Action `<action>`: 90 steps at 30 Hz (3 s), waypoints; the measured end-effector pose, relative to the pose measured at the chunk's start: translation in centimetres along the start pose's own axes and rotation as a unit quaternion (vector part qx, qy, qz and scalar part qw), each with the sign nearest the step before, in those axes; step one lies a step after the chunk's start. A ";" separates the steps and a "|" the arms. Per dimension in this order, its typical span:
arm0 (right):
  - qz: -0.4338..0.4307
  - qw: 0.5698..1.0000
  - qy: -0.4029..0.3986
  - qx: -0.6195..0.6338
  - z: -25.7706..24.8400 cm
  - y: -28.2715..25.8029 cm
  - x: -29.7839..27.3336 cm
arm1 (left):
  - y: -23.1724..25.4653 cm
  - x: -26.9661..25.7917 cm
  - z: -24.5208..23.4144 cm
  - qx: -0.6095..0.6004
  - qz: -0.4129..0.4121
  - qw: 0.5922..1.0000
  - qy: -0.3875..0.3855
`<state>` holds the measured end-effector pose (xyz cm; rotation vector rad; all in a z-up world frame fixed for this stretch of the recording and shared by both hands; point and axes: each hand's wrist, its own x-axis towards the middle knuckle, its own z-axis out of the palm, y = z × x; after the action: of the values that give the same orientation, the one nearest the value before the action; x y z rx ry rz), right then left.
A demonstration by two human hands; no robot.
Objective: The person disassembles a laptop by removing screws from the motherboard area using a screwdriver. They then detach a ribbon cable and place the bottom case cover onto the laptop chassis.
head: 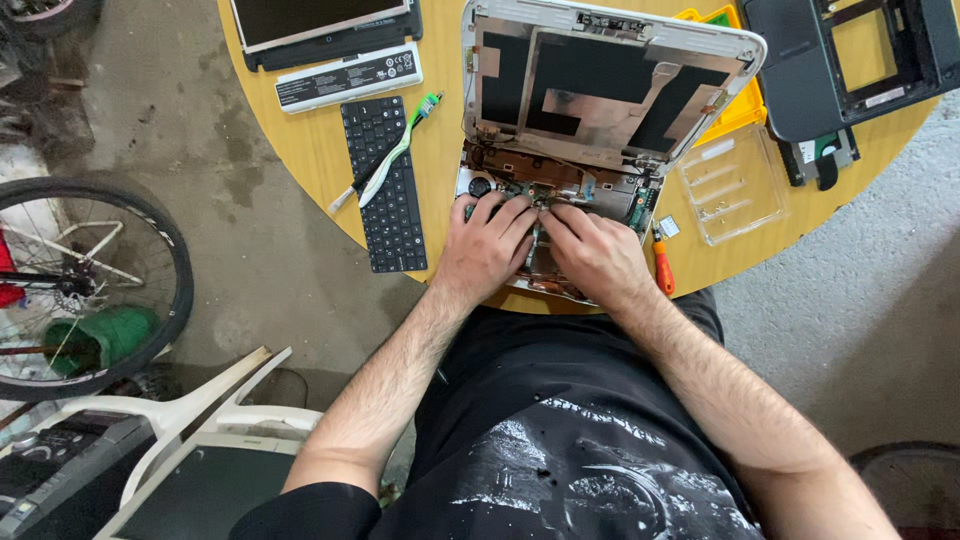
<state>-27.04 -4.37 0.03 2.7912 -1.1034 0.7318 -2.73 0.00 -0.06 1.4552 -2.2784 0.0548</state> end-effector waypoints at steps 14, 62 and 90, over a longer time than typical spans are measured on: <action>0.056 0.996 -0.044 0.056 -4.2 -1.0 0.5 | 0.1 -0.4 -0.6 -0.037 -0.008 0.999 0.014; 0.352 0.879 -0.156 0.282 -6.3 1.2 -15.7 | 5.8 -2.8 -0.2 -0.147 -0.051 0.988 -0.025; 0.257 0.909 -0.079 0.318 -6.3 -0.1 -8.6 | 8.9 -0.6 0.1 -0.382 -0.212 0.880 -0.188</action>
<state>-35.04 2.53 1.82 3.1215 -1.9970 1.0903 -10.29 4.51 1.35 1.5229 -1.8067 -1.2076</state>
